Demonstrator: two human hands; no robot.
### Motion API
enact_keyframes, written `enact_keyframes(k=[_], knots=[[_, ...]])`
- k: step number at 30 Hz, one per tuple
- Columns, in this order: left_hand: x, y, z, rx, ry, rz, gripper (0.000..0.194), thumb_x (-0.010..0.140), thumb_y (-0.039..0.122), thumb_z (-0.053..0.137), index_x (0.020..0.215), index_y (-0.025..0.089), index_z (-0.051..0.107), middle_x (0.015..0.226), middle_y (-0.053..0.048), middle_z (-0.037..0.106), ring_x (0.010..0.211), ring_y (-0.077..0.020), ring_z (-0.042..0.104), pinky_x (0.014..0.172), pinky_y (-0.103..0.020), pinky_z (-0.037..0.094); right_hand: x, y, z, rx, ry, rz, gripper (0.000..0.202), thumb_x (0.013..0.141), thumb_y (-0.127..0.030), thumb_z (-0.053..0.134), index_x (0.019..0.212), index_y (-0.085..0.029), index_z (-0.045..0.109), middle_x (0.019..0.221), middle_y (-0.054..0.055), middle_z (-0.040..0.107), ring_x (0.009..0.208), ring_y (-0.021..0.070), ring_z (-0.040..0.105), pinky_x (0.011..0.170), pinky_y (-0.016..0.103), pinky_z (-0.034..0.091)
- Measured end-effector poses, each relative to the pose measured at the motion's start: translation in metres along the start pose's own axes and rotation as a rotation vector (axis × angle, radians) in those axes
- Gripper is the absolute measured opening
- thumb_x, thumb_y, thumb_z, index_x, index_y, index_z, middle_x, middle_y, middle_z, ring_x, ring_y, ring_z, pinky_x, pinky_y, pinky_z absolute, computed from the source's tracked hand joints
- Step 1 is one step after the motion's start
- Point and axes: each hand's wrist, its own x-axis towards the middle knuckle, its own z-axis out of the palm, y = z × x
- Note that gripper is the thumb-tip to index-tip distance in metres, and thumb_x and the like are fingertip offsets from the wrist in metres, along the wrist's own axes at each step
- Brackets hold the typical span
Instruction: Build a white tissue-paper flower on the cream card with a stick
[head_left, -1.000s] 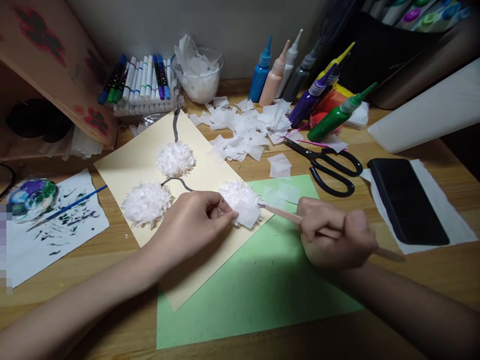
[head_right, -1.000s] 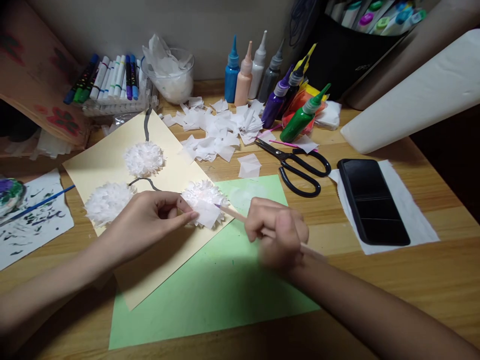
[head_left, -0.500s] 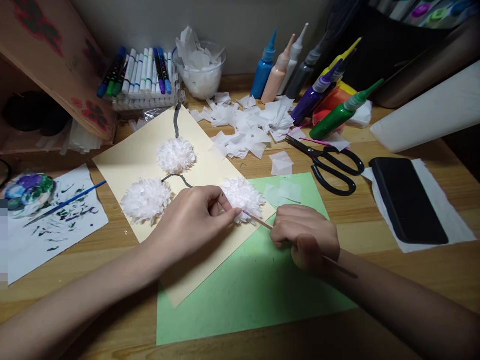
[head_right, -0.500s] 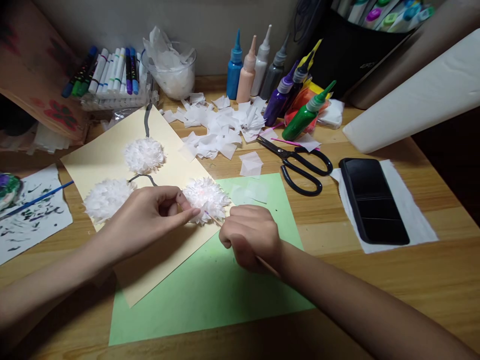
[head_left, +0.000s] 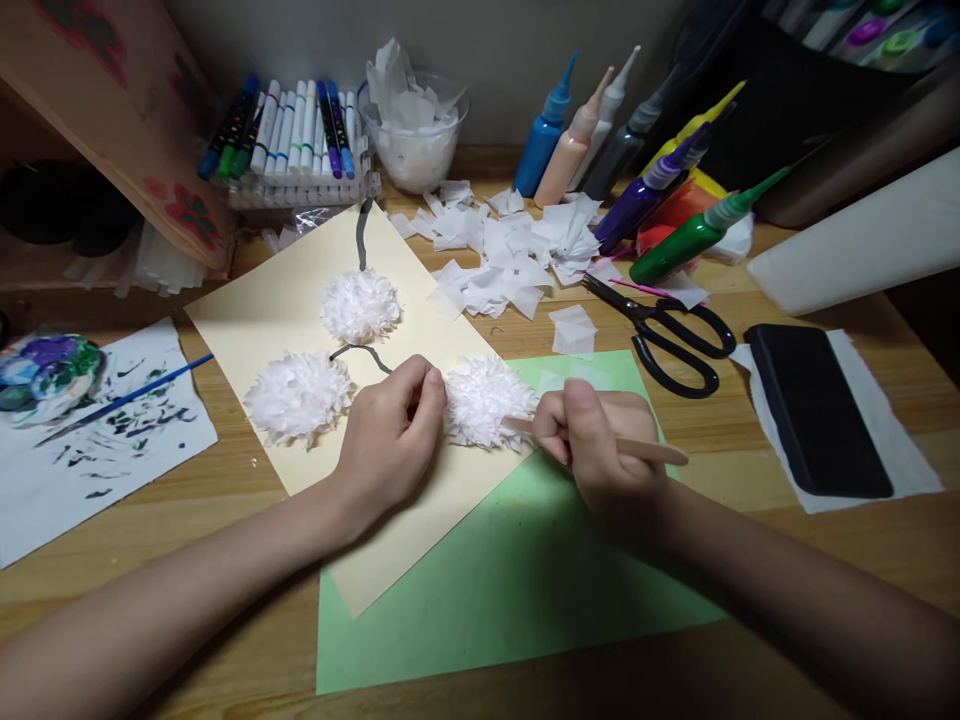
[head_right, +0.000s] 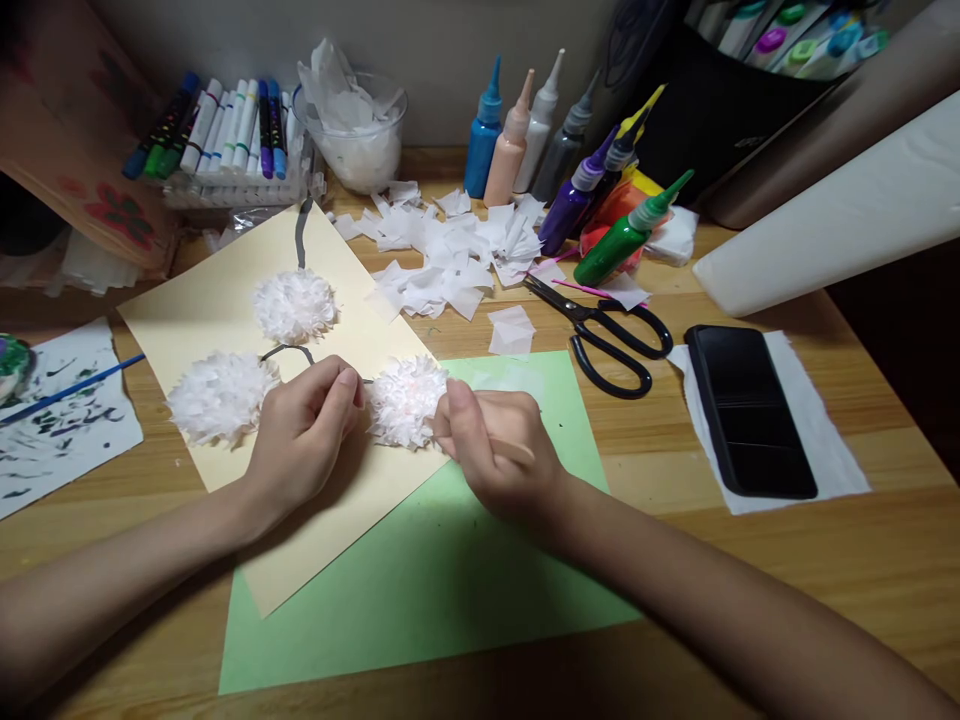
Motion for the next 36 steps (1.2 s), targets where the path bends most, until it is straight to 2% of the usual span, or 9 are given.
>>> enact_keyframes(k=[3, 10, 17, 26, 32, 34, 36], knots=[[0.001, 0.000, -0.001, 0.000, -0.008, -0.006, 0.032, 0.093, 0.030, 0.034, 0.065, 0.019, 0.044, 0.050, 0.004, 0.043, 0.049, -0.0100, 0.040, 0.050, -0.026, 0.027, 0.001, 0.000, -0.001, -0.003, -0.024, -0.007, 0.048, 0.097, -0.024, 0.026, 0.051, -0.021, 0.037, 0.045, -0.003, 0.039, 0.042, 0.0087, 0.039, 0.051, 0.025, 0.036], [0.001, 0.000, -0.001, 0.010, -0.018, -0.008, 0.030, 0.092, 0.028, 0.035, 0.065, 0.019, 0.043, 0.051, 0.004, 0.045, 0.049, -0.0096, 0.042, 0.051, -0.026, 0.028, -0.017, 0.017, -0.006, 0.036, 0.006, -0.319, 0.045, 0.095, -0.021, 0.023, 0.057, -0.020, 0.045, 0.048, -0.001, 0.042, 0.045, 0.0110, 0.036, 0.049, 0.028, 0.028], [0.001, 0.001, 0.000, 0.019, -0.007, 0.001, 0.030, 0.091, 0.027, 0.035, 0.063, 0.019, 0.042, 0.050, 0.004, 0.043, 0.048, -0.0095, 0.040, 0.050, -0.026, 0.027, -0.019, 0.019, -0.011, 0.041, -0.030, -0.367, 0.045, 0.096, -0.026, 0.022, 0.058, -0.021, 0.046, 0.046, -0.002, 0.039, 0.043, 0.0118, 0.034, 0.049, 0.028, 0.025], [0.002, 0.000, 0.000, 0.040, -0.010, 0.005, 0.030, 0.090, 0.027, 0.036, 0.062, 0.018, 0.043, 0.050, 0.004, 0.041, 0.048, -0.0094, 0.039, 0.050, -0.025, 0.026, -0.016, 0.016, -0.010, 0.074, -0.046, -0.237, 0.046, 0.096, -0.026, 0.023, 0.058, -0.020, 0.047, 0.049, -0.001, 0.042, 0.044, 0.0106, 0.036, 0.049, 0.027, 0.029], [0.002, 0.001, -0.001, 0.047, -0.016, 0.015, 0.030, 0.090, 0.026, 0.037, 0.062, 0.018, 0.043, 0.050, 0.005, 0.040, 0.047, -0.0084, 0.038, 0.050, -0.024, 0.027, -0.003, 0.007, -0.004, 0.044, -0.087, -0.143, 0.047, 0.097, -0.025, 0.024, 0.053, -0.020, 0.039, 0.048, -0.002, 0.041, 0.044, 0.0088, 0.038, 0.049, 0.026, 0.032], [0.001, 0.002, -0.002, 0.041, -0.016, 0.043, 0.030, 0.090, 0.025, 0.037, 0.063, 0.017, 0.046, 0.050, 0.005, 0.042, 0.047, -0.0078, 0.038, 0.049, -0.023, 0.028, 0.000, 0.003, -0.004, 0.021, -0.103, -0.151, 0.046, 0.097, -0.026, 0.025, 0.053, -0.020, 0.039, 0.048, -0.002, 0.040, 0.044, 0.0087, 0.038, 0.049, 0.026, 0.032], [-0.001, 0.002, -0.003, 0.004, -0.041, 0.132, 0.028, 0.091, 0.024, 0.038, 0.069, 0.017, 0.053, 0.051, 0.005, 0.046, 0.046, -0.0071, 0.040, 0.049, -0.021, 0.030, 0.001, 0.001, -0.005, 0.005, -0.123, -0.123, 0.047, 0.098, -0.026, 0.026, 0.053, -0.020, 0.039, 0.048, -0.003, 0.041, 0.043, 0.0082, 0.037, 0.050, 0.025, 0.033]])
